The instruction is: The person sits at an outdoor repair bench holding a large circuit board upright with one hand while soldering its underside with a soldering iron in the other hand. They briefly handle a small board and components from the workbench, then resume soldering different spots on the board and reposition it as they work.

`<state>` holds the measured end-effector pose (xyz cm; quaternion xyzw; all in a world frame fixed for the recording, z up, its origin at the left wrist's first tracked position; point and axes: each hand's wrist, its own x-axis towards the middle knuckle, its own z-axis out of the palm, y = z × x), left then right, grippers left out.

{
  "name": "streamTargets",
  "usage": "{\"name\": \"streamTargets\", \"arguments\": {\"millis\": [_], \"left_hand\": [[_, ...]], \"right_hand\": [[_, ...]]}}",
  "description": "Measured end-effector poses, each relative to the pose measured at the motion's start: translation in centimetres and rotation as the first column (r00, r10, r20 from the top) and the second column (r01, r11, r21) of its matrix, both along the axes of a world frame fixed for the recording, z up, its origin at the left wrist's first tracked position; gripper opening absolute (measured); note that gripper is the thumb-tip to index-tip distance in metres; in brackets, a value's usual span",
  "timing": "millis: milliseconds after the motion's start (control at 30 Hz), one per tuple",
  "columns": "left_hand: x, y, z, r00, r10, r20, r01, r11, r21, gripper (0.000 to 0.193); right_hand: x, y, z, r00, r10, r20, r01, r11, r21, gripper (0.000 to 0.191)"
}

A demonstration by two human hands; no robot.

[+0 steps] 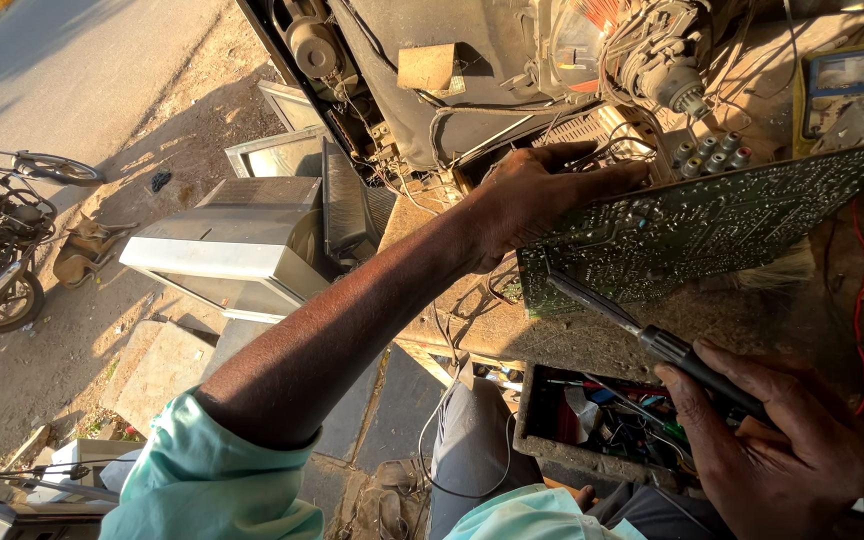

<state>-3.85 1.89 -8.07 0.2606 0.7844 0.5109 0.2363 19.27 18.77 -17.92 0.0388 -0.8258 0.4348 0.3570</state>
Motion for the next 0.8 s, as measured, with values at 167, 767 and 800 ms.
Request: {"name": "streamTargets", "arguments": {"millis": [167, 767, 800], "left_hand": [[-0.3, -0.2, -0.9, 0.996, 0.073, -0.059, -0.078, 0.993, -0.084, 0.105], [0.3, -1.3, -0.9, 0.848, -0.013, -0.530, -0.084, 0.984, -0.160, 0.052], [0.1, -1.4, -1.2, 0.800, -0.032, -0.599, -0.090, 0.981, -0.172, 0.049]], "right_hand": [[0.0, 0.0, 0.5, 1.000, 0.007, 0.026, -0.007, 1.000, 0.012, 0.029], [-0.8, -0.1, -0.1, 1.000, 0.010, 0.013, -0.009, 0.996, -0.089, 0.029], [-0.7, 0.0, -0.3, 1.000, -0.010, 0.029, 0.012, 0.996, -0.090, 0.030]]}}
